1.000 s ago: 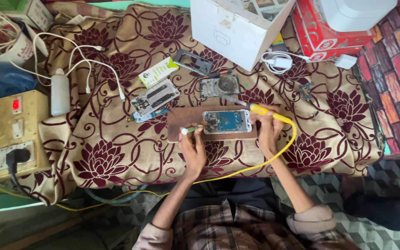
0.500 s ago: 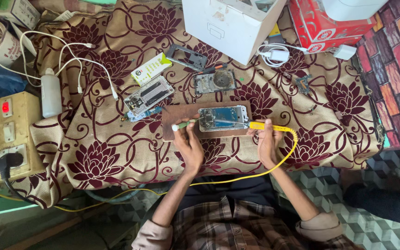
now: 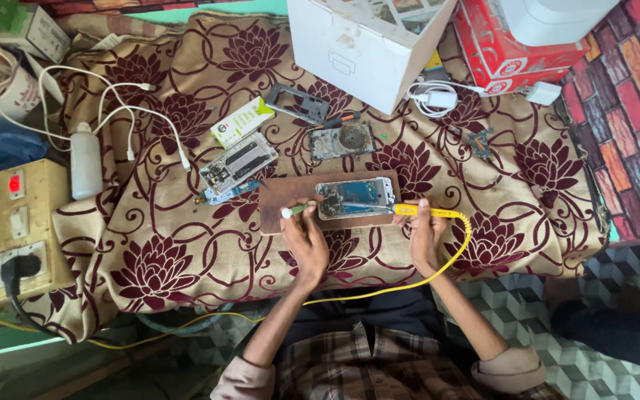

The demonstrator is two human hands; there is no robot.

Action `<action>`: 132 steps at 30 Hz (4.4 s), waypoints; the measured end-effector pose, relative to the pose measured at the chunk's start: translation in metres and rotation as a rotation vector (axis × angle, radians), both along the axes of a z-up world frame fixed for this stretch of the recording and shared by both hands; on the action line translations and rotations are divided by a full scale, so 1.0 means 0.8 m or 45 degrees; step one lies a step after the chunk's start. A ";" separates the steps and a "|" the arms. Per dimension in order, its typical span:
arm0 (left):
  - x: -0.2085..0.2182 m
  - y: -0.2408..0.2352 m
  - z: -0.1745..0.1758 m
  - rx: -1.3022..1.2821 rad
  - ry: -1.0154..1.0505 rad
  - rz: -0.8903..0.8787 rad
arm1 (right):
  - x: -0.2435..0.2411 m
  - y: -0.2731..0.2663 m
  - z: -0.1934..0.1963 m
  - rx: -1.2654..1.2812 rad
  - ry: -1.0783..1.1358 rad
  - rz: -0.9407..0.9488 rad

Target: The person uses a soldering iron and a small tube to work on a disassembled mobile phone motherboard placed on a wooden board. They repeatedly apply the soldering iron to various points on the circuit board while holding the tube in the other hand.

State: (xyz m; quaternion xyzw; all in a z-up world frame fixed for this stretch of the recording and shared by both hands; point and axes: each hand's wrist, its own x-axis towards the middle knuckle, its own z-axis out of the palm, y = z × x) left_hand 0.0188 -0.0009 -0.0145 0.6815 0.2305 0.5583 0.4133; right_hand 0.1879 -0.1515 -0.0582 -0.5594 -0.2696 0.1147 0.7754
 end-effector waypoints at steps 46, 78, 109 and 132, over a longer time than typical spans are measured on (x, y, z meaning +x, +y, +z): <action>0.015 0.053 -0.011 -0.271 -0.165 -0.253 | 0.004 -0.002 -0.019 0.034 0.058 0.010; 0.013 0.033 0.006 -0.159 -0.130 -0.179 | -0.007 -0.005 0.003 -0.197 -0.189 -0.074; 0.017 0.035 -0.022 -0.159 -0.105 -0.265 | -0.004 0.059 0.189 -0.759 -0.486 0.330; 0.014 0.034 -0.009 -0.156 -0.092 -0.284 | -0.029 0.026 0.131 -0.582 -0.339 -0.234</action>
